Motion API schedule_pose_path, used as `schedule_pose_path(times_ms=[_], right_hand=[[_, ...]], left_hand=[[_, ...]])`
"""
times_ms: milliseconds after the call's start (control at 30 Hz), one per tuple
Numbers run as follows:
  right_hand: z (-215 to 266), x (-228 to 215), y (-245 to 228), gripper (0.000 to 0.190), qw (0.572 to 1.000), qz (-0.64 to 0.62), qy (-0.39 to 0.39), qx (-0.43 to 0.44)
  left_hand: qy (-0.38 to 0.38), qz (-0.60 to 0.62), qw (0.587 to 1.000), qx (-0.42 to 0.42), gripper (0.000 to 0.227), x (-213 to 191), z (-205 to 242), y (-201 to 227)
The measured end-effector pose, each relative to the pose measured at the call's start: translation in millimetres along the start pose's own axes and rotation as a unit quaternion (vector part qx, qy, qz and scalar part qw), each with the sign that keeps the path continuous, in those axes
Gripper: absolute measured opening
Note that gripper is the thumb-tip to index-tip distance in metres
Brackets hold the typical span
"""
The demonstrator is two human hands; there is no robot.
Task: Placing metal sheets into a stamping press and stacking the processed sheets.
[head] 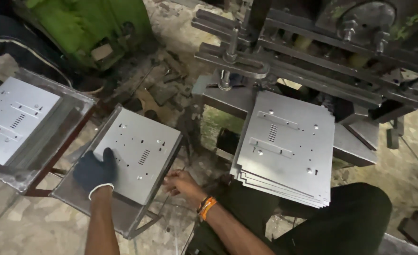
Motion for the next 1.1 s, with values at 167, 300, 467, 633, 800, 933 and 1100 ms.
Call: schedule_pose_path(times_ms=[167,300,467,633,800,933,1100], right_hand=[[3,2,-9,0.031,0.999,0.006,0.040,0.030],[-8,0,3,0.034,0.999,0.009,0.035,0.027],[-3,0,-3,0.036,0.999,0.013,0.040,0.020],[4,3,-11,0.037,0.999,0.022,0.042,0.016],[16,8,-26,0.038,0.998,0.034,0.045,0.024],[12,5,-18,0.039,0.998,0.034,0.045,0.025],[6,-6,-4,0.036,0.996,0.040,0.065,0.038]], left_hand=[[0.002,0.001,1.000,0.006,0.058,-5,-1,3],[-0.030,-0.011,0.999,-0.030,0.062,-5,-1,3],[0.021,-0.014,0.999,-0.036,0.064,6,12,-5],[0.055,-0.018,0.998,-0.017,0.063,10,20,-9],[0.058,-0.035,0.998,-0.021,0.063,5,24,-4],[0.001,-0.019,0.998,-0.060,0.066,-4,11,-1],[-0.233,0.016,0.962,-0.144,0.070,22,-45,-46]])
Point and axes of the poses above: each hand's wrist, its own z-axis away from the middle knuckle, its own x-axis out of the palm, y = z × x, the point moved 5 cm from there along -z, towards the middle knuckle, and after that the axes turned 13 degrees about y, right-handed, at the moved point
